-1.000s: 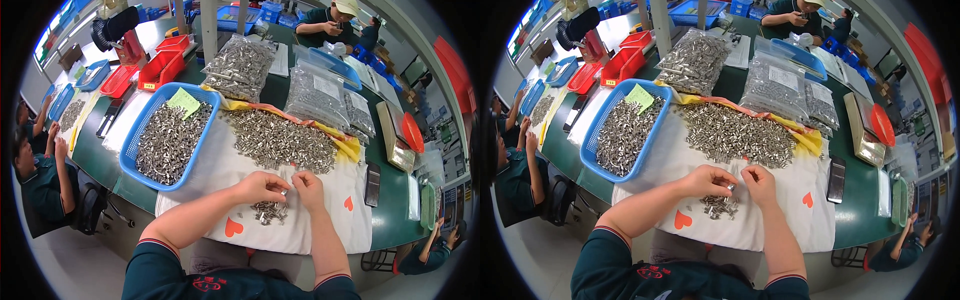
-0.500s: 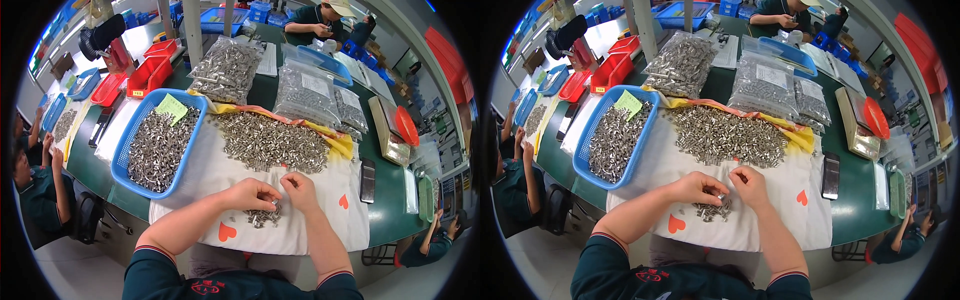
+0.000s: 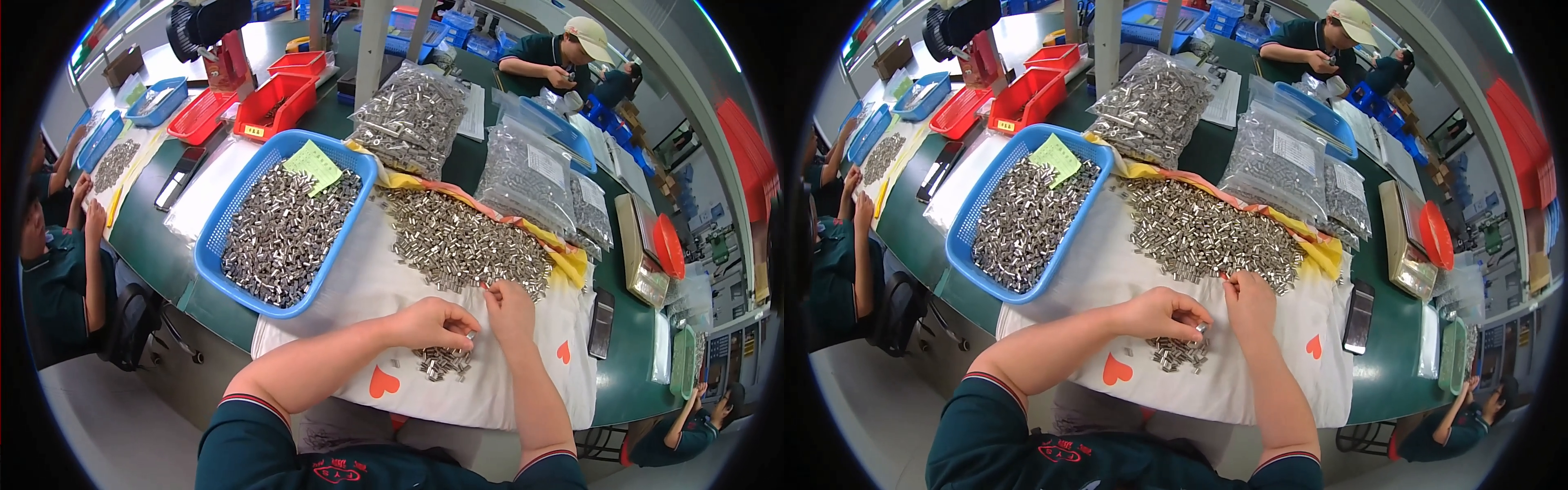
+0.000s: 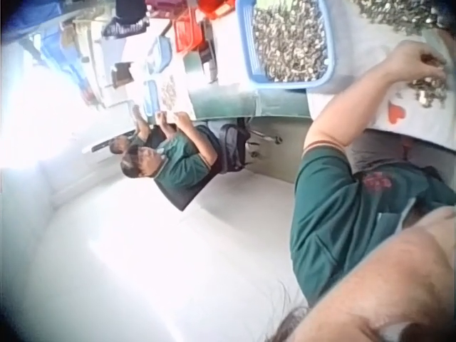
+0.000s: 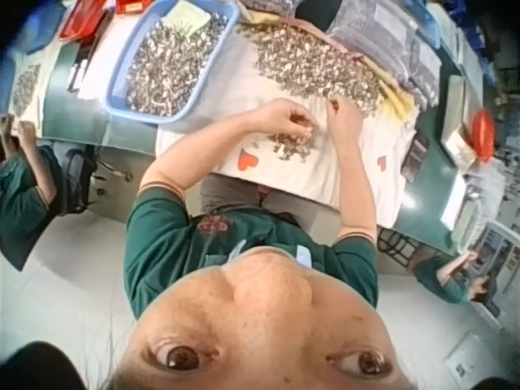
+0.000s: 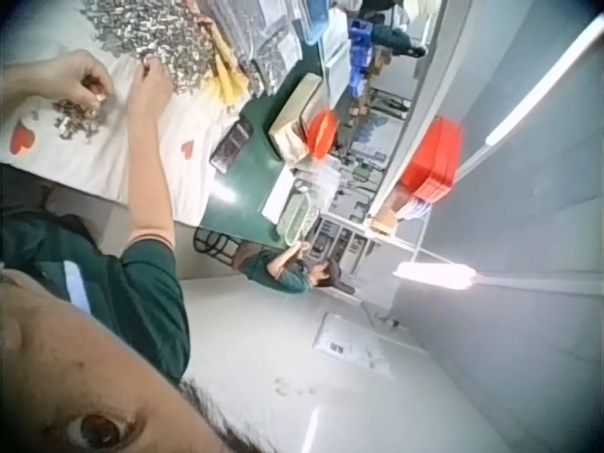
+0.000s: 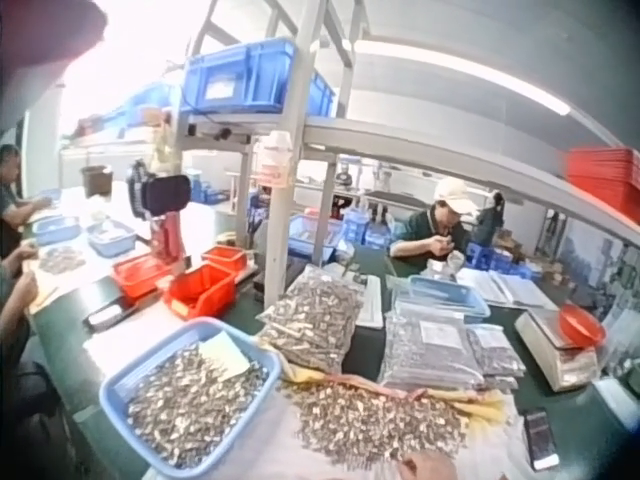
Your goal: Inspecting and sorting small metal components on a workbench in a factory setting.
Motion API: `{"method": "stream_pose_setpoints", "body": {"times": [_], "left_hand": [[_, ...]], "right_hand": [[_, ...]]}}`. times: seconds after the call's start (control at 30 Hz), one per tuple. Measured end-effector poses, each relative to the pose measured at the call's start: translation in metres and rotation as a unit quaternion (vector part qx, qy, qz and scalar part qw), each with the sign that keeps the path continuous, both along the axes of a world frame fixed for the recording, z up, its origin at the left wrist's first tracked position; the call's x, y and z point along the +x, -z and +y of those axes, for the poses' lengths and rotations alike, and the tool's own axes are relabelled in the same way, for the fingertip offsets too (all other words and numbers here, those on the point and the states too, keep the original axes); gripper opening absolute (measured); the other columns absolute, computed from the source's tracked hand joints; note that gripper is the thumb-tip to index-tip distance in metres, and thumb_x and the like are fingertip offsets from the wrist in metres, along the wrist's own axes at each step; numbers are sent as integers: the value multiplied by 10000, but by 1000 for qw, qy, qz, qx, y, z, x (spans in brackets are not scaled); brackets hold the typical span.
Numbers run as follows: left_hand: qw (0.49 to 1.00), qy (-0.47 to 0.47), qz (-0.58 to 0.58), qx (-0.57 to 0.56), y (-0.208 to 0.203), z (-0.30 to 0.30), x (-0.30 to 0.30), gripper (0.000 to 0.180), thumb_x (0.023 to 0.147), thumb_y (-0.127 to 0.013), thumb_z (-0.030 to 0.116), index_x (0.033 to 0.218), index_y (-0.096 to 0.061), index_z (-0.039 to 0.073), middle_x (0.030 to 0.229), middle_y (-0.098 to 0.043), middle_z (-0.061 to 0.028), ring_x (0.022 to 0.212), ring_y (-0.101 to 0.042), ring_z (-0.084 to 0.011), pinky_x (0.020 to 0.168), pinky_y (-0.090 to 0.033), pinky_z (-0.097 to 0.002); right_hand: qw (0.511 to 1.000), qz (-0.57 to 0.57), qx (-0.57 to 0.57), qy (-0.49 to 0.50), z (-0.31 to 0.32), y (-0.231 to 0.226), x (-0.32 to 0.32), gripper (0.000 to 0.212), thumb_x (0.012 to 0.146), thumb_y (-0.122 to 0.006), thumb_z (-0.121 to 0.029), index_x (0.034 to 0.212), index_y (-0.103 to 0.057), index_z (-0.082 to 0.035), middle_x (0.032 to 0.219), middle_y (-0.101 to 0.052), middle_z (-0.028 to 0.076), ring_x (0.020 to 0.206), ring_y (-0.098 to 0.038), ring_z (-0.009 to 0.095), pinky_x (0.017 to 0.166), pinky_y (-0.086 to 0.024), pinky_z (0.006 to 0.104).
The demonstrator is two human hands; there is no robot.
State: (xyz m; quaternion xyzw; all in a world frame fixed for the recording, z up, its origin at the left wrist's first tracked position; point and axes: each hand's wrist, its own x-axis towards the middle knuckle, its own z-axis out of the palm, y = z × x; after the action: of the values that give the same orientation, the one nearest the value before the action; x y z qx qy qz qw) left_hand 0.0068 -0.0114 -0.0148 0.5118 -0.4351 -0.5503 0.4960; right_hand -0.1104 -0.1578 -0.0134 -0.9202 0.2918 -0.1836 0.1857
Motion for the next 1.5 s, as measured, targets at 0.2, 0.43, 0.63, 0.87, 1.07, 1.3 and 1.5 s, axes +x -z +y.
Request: {"method": "stream_pose_setpoints", "body": {"times": [0.2,0.43,0.63,0.87,1.07,1.3,1.5], "left_hand": [[1000,7,-20,-13,0,0,0,322,730,-686,114,1024,-594,23,796,-589,17,750,-534,-31,699,-450,-182],[998,-48,-2,-50,9,-4,-3,319,723,-677,133,1014,-599,28,812,-604,-16,739,-563,-61,688,-462,-203],[984,-84,159,-11,10,-6,5,316,765,-628,53,1065,-549,-4,829,-598,-27,733,-570,-77,657,-473,-210],[981,-75,177,-3,7,-8,13,364,741,-635,-6,1090,-530,-2,891,-582,-24,798,-558,-68,711,-477,-201],[983,-66,173,-6,7,-7,9,373,739,-640,-5,1093,-523,-18,879,-590,-36,790,-566,-79,696,-480,-208],[990,-102,97,20,3,-3,4,358,728,-648,-9,1070,-543,-22,844,-594,-28,754,-559,-65,674,-471,-197],[992,-109,55,26,6,-4,4,351,716,-670,16,1049,-563,-18,823,-600,-26,745,-561,-68,671,-475,-203]], "right_hand": [[998,54,-20,27,1,-7,-1,92,705,-616,-115,707,-558,-43,683,-558,90,670,-552,254,599,-433,360],[994,16,-109,-6,0,0,-11,52,710,-565,-73,752,-578,-44,710,-568,106,672,-552,269,631,-448,363],[971,-146,190,21,11,-23,-15,69,758,-575,-24,827,-583,-15,765,-585,49,653,-547,111,595,-439,241],[844,-253,458,-118,17,-15,-21,101,783,-571,-1,884,-567,7,808,-568,17,714,-514,72,651,-417,195],[888,-173,411,-113,20,-12,-26,95,728,-611,-22,819,-588,-9,754,-587,0,688,-519,68,624,-424,216],[970,-140,149,-129,39,-24,-23,104,689,-609,-12,791,-590,-25,729,-589,58,619,-551,147,551,-444,258],[966,-138,188,-112,41,-24,-23,91,689,-608,-21,778,-590,-24,734,-592,66,618,-569,164,552,-453,258]]}}
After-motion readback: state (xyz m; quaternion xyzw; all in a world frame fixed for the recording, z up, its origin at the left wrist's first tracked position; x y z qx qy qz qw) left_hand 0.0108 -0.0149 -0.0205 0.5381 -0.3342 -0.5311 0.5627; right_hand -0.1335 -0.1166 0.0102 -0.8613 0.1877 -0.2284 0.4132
